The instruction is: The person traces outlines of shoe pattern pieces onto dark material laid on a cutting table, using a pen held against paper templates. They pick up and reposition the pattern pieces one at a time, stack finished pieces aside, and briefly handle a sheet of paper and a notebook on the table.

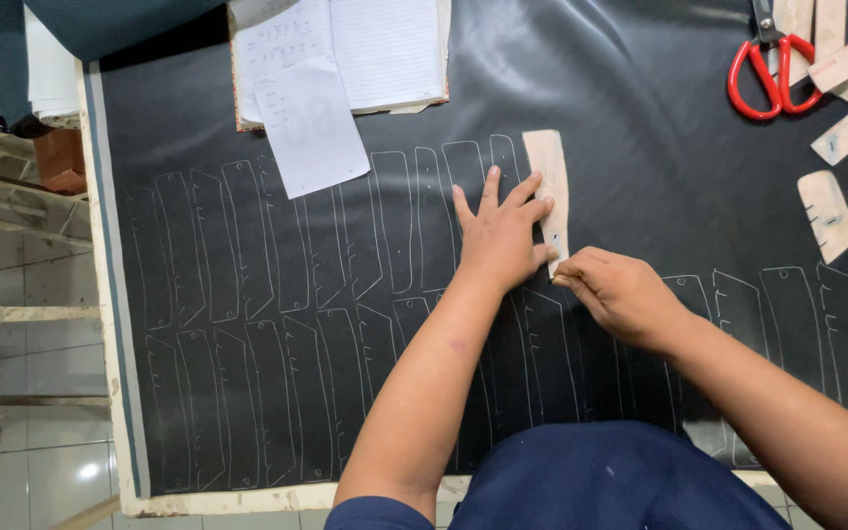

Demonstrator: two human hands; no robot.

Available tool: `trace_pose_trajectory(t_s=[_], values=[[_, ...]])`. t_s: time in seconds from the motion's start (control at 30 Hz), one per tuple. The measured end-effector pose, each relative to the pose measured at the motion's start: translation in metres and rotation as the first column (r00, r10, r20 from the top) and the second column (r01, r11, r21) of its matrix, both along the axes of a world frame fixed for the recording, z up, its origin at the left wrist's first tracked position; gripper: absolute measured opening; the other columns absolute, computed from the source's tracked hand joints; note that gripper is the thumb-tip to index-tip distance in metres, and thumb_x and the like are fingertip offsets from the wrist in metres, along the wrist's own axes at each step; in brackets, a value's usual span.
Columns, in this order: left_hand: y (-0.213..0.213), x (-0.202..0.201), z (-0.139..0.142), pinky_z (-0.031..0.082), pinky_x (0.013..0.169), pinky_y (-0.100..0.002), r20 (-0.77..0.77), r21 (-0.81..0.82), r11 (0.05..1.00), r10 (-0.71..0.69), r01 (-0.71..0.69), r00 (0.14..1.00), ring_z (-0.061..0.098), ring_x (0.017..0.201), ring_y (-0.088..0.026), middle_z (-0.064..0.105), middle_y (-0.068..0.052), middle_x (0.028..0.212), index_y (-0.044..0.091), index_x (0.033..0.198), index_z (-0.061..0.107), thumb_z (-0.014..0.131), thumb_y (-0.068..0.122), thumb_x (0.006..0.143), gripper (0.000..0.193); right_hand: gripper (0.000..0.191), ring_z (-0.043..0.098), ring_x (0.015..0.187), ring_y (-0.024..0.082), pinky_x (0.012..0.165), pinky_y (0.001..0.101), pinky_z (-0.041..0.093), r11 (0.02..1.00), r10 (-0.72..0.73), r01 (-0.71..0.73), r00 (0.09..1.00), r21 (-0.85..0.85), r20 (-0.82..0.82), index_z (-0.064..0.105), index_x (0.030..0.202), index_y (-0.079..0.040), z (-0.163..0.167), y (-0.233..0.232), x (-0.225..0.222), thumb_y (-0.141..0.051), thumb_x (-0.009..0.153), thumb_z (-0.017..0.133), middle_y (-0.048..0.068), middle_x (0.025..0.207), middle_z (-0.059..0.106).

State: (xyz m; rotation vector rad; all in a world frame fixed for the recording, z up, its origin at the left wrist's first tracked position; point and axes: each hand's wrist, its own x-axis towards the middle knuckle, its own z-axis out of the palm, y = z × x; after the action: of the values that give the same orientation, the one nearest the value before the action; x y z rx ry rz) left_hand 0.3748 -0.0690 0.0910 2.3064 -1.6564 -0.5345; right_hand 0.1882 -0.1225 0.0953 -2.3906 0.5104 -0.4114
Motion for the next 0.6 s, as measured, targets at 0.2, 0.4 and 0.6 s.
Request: trace_pose_trajectory(t_s=[0.2,0.4,0.6], values=[[-0.002,0.001,-0.014,0.001,0.114,-0.080,0.013,-0.042,0.999,0.017,-0.016,1.000,0.025,0.153,-0.035,0.042,0.012,0.157,0.032,0.127,0.069,0.064,0.021,0.091,0.038,0.011,0.067,0.076,0.031,0.069,0.0395,0.053,0.992,-0.042,0.051,0.996,-0.112,0.080,0.068,0.100,-0.005,0.002,-0.018,0.026,-0.016,0.097,0.068,0.011,0.090,0.067],[-0.002,0.003,-0.023,0.001,0.115,-0.080,-0.025,-0.096,0.994,0.049,-0.051,0.998,0.026,0.154,-0.032,0.044,0.013,0.158,0.031,0.124,0.071,0.057,0.015,0.096,0.035,0.015,0.069,0.081,0.030,0.070,0.0376,0.054,0.992,-0.116,0.123,0.983,-0.041,0.139,0.071,0.108,-0.005,0.004,-0.034,0.042,-0.016,0.098,0.068,0.011,0.095,0.070],[0.002,0.004,-0.026,-0.004,0.115,-0.078,-0.116,-0.108,0.993,0.044,-0.057,0.992,0.021,0.155,-0.031,0.041,0.013,0.158,0.030,0.125,0.068,0.067,0.031,0.089,0.036,0.016,0.071,0.086,0.028,0.075,0.0365,0.055,0.977,-0.213,0.214,0.976,-0.016,0.044,0.071,0.106,-0.003,-0.003,-0.035,0.022,-0.016,0.099,0.067,0.011,0.099,0.072]])
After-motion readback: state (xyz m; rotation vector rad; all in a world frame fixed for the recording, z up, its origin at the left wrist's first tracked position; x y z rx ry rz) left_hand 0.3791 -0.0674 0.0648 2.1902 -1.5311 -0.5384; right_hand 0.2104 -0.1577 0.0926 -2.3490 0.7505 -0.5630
